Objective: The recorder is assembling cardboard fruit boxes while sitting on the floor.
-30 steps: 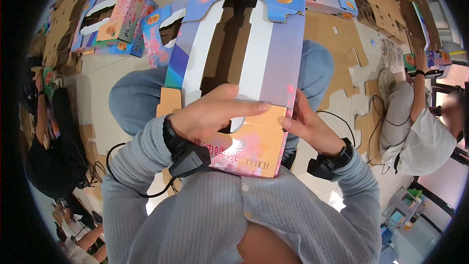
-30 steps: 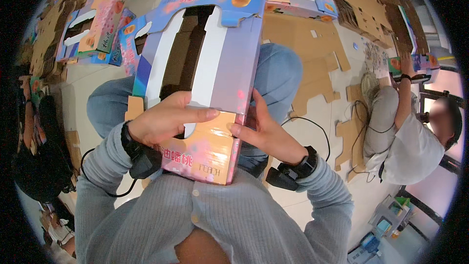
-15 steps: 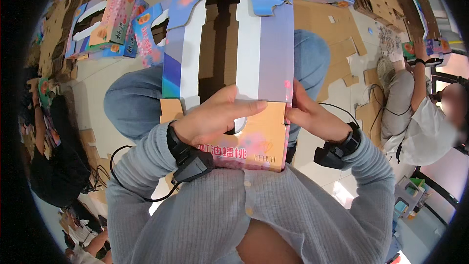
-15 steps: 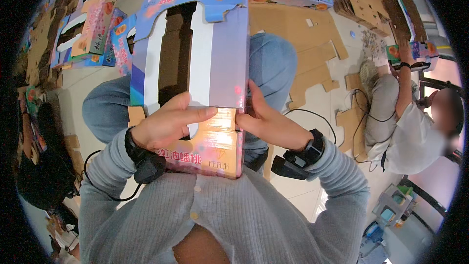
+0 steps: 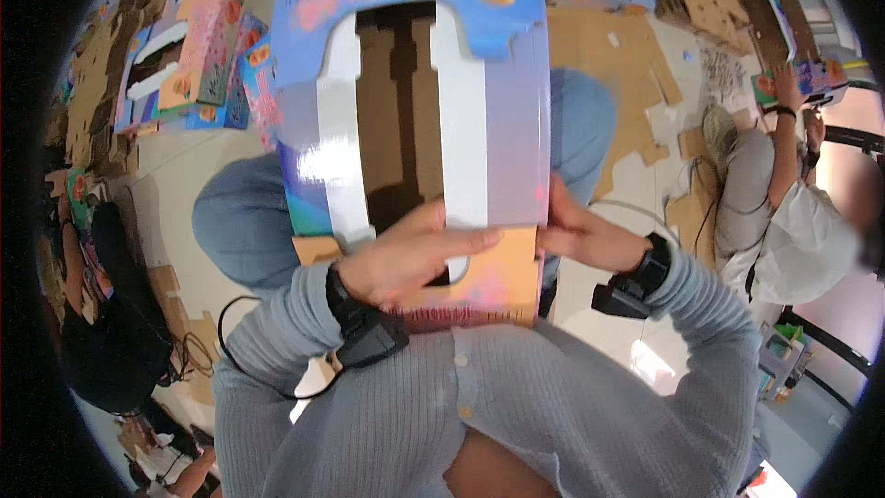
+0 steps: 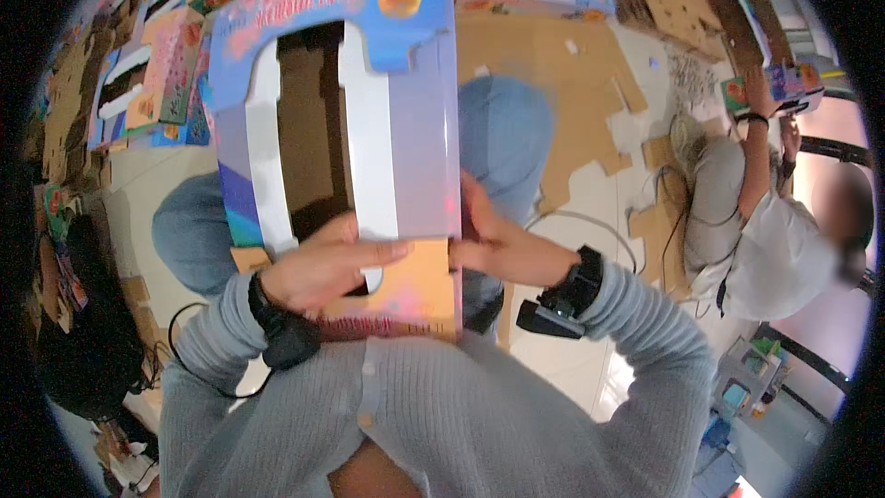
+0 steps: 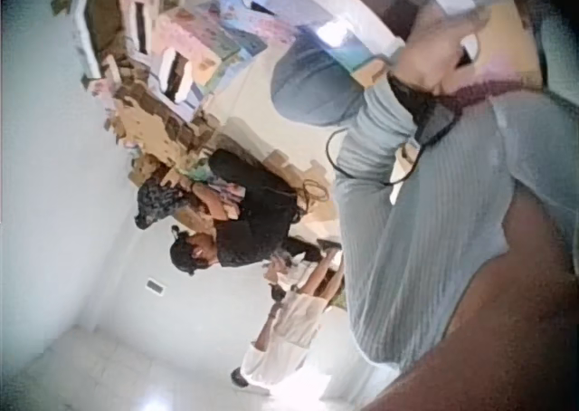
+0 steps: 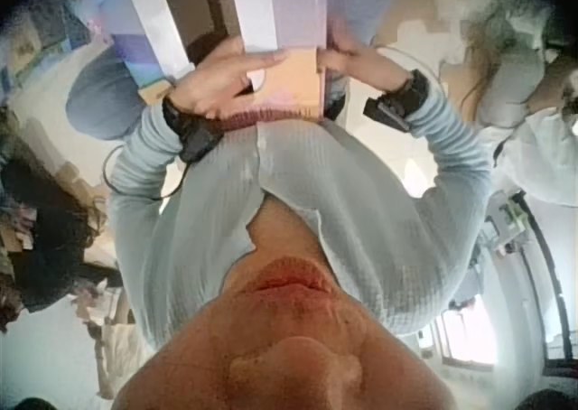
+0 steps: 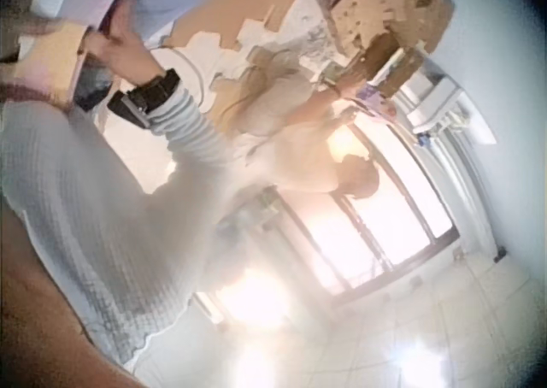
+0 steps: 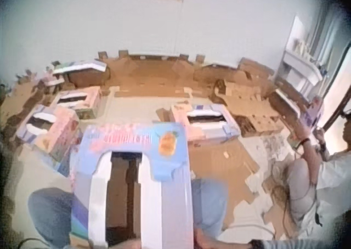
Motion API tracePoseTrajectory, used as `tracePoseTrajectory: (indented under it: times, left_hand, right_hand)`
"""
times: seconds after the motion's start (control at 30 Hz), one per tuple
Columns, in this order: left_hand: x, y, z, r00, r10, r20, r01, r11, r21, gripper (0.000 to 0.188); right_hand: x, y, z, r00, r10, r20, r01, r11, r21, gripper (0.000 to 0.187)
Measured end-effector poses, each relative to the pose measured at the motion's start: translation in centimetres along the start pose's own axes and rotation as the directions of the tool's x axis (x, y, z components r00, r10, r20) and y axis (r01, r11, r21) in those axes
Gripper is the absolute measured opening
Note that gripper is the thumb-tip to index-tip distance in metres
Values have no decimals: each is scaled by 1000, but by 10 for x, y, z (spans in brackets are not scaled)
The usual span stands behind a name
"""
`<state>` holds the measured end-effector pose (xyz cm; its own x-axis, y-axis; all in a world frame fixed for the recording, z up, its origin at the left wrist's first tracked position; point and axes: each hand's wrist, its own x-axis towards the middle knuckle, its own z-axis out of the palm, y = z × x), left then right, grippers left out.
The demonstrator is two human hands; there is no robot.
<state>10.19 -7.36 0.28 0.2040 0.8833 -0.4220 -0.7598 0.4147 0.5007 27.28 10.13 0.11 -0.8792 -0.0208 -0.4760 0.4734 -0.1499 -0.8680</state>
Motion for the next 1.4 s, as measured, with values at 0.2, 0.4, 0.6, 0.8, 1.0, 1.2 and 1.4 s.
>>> tracePoseTrajectory:
  times: [0.2, 0.4, 0.6, 0.8, 1.0, 1.2, 1.4]
  left_hand:
    - [4, 3, 0, 1000, -14, -4, 13, 1000, -20, 42]
    - [12, -8, -11, 1000, -22, 21, 24, 994, -109, 46]
    - [19, -13, -14, 999, 15, 31, -12, 996, -85, 48]
    - [7, -4, -4, 999, 48, -10, -48, 999, 6, 52]
    - [3, 31, 12, 888, 419, -192, -367, 895, 252, 48]
    - [6, 99, 21, 746, 604, -279, -563, 797, 219, 42]
    - [10, 129, 44, 699, 687, -201, -690, 721, 62, 25]
  right_hand:
    - [-1, -5, -4, 993, -8, 119, -19, 974, 225, 97]
    - [3, -2, 9, 999, 0, -49, 8, 987, 161, 88]
    - [3, 5, 16, 984, 38, -174, -15, 991, 132, 89]
    - [2, -1, 22, 987, 21, -158, 17, 971, 239, 88]
    - [-5, -3, 34, 971, -100, -217, 147, 966, 212, 80]
    - [-10, -5, 43, 957, -210, -201, 248, 950, 188, 88]
    - [-14, -7, 44, 923, -319, -215, 346, 933, 99, 94]
